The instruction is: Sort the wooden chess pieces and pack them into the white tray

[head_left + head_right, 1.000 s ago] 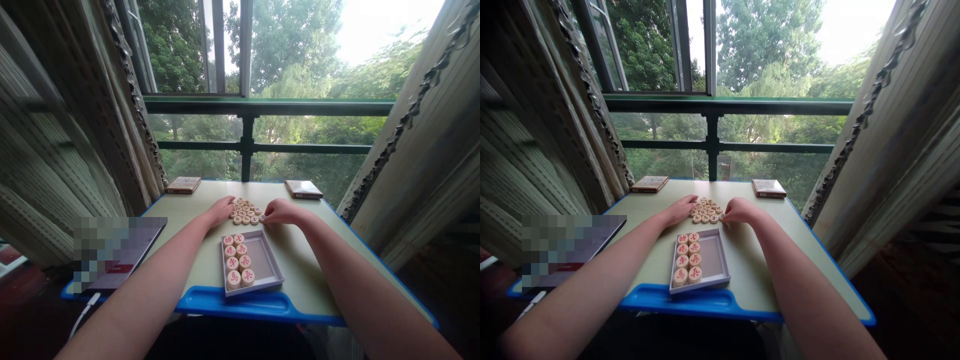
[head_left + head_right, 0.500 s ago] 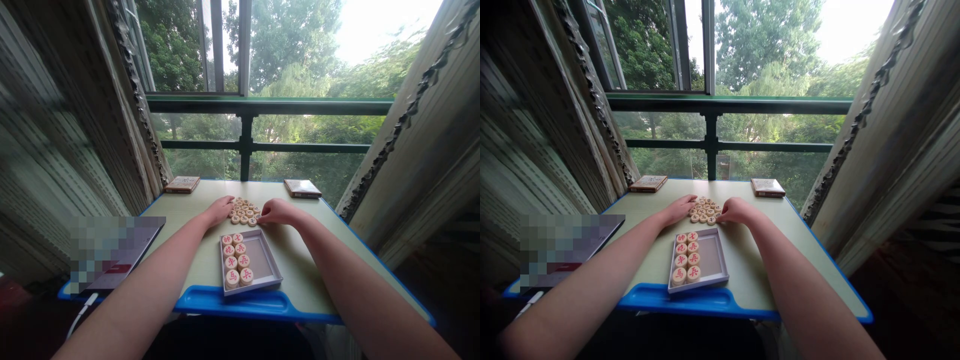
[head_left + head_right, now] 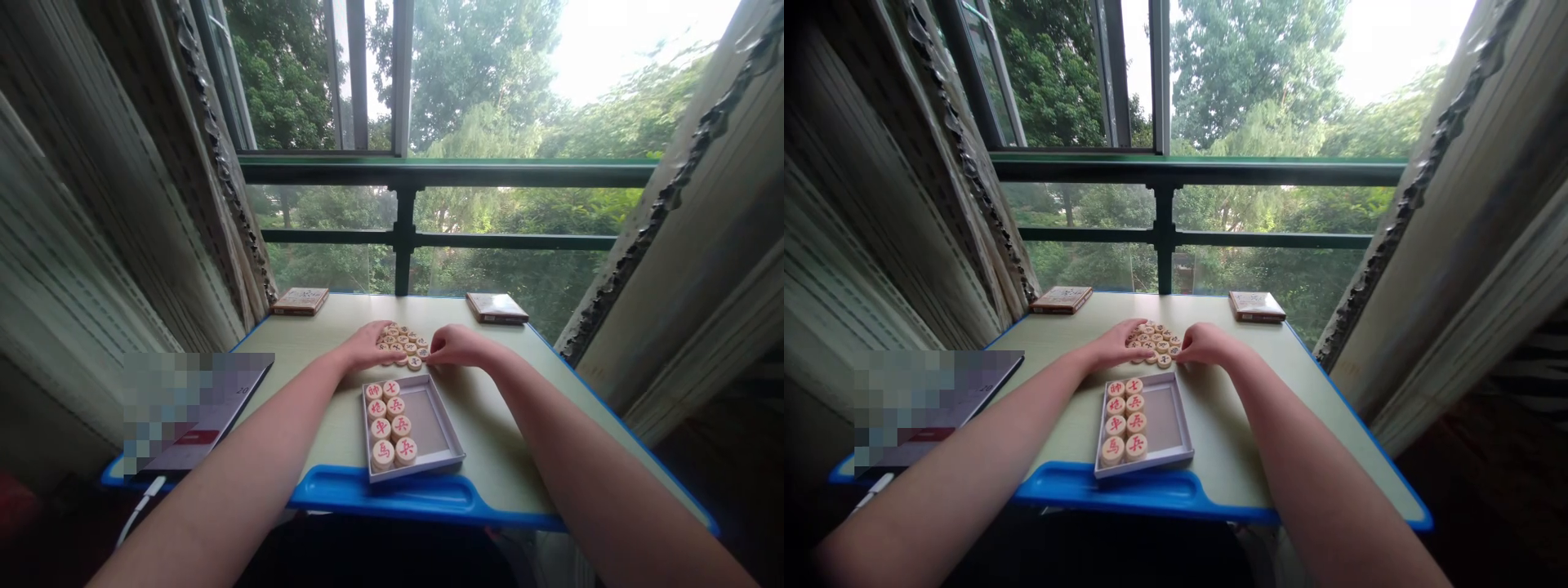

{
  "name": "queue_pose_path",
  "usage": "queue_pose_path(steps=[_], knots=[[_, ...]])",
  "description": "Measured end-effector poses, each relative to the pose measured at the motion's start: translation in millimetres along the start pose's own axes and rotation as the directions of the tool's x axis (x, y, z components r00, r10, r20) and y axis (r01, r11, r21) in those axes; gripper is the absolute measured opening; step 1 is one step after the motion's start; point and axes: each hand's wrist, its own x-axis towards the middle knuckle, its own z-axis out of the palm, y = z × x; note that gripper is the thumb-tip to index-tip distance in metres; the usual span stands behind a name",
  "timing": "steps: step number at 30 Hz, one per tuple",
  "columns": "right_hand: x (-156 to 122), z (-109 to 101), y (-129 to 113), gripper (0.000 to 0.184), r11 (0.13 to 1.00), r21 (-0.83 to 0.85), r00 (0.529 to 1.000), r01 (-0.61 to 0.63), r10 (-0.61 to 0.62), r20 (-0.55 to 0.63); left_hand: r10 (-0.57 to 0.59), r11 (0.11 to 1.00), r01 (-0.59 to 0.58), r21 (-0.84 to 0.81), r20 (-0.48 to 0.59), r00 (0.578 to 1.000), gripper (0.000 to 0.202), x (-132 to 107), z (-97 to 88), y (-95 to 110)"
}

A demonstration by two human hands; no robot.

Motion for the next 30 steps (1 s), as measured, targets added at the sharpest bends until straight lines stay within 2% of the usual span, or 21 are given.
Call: queue_pose_path(steps=[3, 7, 13, 20, 23, 27, 30], knots=[[-2.0, -1.6, -1.0, 0.023, 1.000, 0.025, 0.999, -0.004, 0.003, 0.032, -0.038, 0.997, 0.035, -0.062, -0.048, 0.998, 0.071, 4.0, 2.5, -2.3], [-2.8, -2.2, -1.1, 0.034, 1.000, 0.027, 0.998, 0.011, -0.012, 0.059, -0.123, 0.973, 0.100, -0.206, -0.102, 0.987, 0.054, 12.0, 7.5, -7.8], [1.1, 0.0, 2.8, 0.035, 1.000, 0.024, 0.999, 0.018, -0.019, 0.046, -0.125, 0.952, 0.103, -0.287, -0.060, 0.990, 0.052, 17.0, 10.0, -11.8], [2.2, 0.9, 3.6, 0.020, 0.999, 0.043, 1.000, 0.018, -0.019, 0.021, -0.126, 0.955, 0.094, -0.281, -0.097, 0.987, 0.048, 15.5, 9.4, -9.2], [3.3, 1.3, 4.6, 0.017, 1.000, 0.029, 1.000, 0.012, -0.012, -0.016, -0.146, 0.957, 0.109, -0.268, -0.121, 0.982, 0.046, 14.2, 7.2, -6.9], [5.5, 1.6, 5.9, 0.022, 1.000, 0.010, 0.994, -0.009, 0.010, -0.110, -0.147, 0.969, 0.103, -0.225, -0.189, 0.971, 0.043, 12.7, 3.5, -5.8], [8.9, 4.4, 7.8, 0.024, 0.998, 0.039, 0.982, 0.044, -0.036, -0.186, -0.175, 0.964, 0.121, -0.236, -0.227, 0.958, 0.040, 12.8, 2.8, -8.0]])
